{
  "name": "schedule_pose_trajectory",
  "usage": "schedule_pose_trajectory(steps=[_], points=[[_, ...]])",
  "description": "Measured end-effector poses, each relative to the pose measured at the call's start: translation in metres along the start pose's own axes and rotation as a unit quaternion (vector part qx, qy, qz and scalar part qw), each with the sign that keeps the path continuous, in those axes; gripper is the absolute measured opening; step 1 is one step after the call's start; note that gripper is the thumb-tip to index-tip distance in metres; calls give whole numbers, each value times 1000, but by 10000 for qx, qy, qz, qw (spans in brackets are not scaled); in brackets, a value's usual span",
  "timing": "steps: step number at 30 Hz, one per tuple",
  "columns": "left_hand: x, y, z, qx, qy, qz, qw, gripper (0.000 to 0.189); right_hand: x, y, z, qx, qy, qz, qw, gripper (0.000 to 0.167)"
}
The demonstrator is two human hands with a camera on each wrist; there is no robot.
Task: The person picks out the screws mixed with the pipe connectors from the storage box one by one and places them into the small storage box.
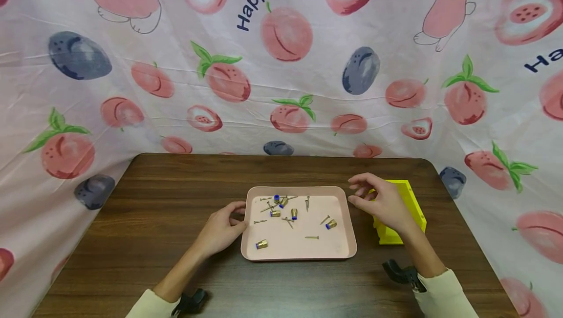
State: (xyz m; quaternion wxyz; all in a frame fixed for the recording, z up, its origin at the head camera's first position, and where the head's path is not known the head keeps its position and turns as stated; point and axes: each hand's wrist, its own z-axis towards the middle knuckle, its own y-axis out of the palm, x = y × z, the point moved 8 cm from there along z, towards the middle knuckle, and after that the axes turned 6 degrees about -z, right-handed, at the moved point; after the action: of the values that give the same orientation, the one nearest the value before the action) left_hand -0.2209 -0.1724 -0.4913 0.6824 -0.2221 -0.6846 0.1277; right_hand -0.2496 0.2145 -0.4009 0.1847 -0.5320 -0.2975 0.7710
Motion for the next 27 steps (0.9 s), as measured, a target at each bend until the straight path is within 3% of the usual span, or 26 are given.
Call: schedule_pose_trajectory(steps=[16, 27], points=[[0, 0, -1, 3, 39, 29, 10000, 49, 8, 49, 25, -1438, -170, 120, 9894, 31], [1, 0, 0, 1, -13, 118, 9999, 50, -5, 71, 30, -2073, -777, -6, 9752, 32]])
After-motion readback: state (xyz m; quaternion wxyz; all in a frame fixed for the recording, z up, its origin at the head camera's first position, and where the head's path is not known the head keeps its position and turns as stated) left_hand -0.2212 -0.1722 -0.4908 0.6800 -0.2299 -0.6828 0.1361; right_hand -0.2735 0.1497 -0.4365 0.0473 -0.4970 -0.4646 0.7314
